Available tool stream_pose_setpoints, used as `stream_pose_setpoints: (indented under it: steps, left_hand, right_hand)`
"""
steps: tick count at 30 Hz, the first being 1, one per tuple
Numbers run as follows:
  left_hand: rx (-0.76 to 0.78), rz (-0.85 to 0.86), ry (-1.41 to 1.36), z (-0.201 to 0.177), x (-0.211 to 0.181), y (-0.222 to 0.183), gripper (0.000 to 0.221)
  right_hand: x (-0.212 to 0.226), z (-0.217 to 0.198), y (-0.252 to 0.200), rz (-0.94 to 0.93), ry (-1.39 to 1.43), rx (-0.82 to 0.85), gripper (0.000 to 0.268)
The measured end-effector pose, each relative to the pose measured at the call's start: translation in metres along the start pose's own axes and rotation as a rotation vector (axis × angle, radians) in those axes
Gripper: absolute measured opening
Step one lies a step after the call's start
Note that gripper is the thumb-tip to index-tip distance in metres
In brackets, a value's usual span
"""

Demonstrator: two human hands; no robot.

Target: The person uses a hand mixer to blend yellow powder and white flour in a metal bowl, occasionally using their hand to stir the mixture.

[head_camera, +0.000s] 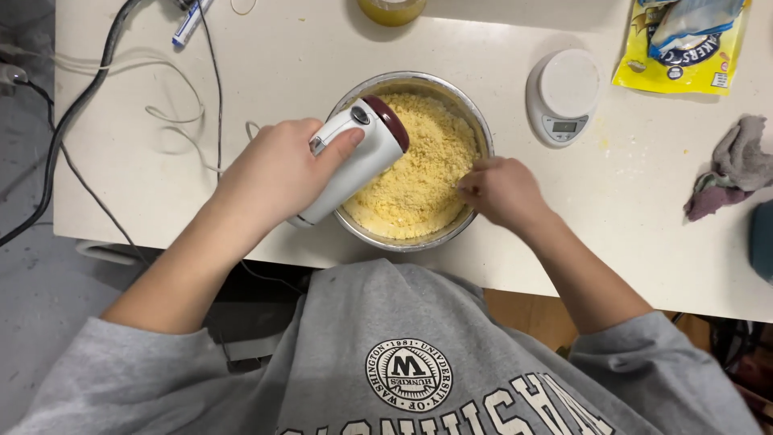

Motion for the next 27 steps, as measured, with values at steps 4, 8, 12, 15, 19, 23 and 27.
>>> stream_pose_setpoints:
  steps: [4, 8, 12, 15, 19, 23, 27]
  left_hand:
    - [-0.005, 0.030, -0.015, 0.001, -0.003, 0.004, 0.061]
    - [0.020, 0.011, -0.014, -0.002, -0.005, 0.001, 0.062]
    - [0.039, -0.007, -0.013, 0.000, -0.004, 0.003, 0.063]
    - [0.026, 0.012, -0.014, 0.002, 0.000, 0.005, 0.064]
    - [0.006, 0.033, -0.032, 0.002, 0.002, 0.004, 0.063]
    - [-0.001, 0.033, -0.060, 0.002, 0.003, 0.006, 0.062]
    - [-0.012, 0.053, -0.044, 0.008, 0.006, 0.008, 0.064]
  right_hand:
    - [0.011, 0.014, 0.006, -0.074, -0.165, 0.129, 0.009]
    - [0.012, 0.029, 0.013, -0.048, -0.318, 0.168, 0.011]
    - [0.011, 0.037, 0.019, 0.021, -0.477, 0.253, 0.011]
    - [0.012, 0.039, 0.020, 0.054, -0.511, 0.299, 0.011]
    - [0.018, 0.031, 0.020, 0.051, -0.455, 0.267, 0.011]
    - [0.033, 0.004, 0.023, 0.020, -0.167, 0.152, 0.009]
    - [0.032, 0.000, 0.026, 0.043, 0.324, 0.062, 0.013]
Point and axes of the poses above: each hand's wrist, its own y-axis towards the middle knuckle, its own z-axis out of the palm, x = y × z, the point moved 3 cm from there along y, towards the middle knuckle, and after that the axes turned 14 degrees about y, right-handed, at the moved point
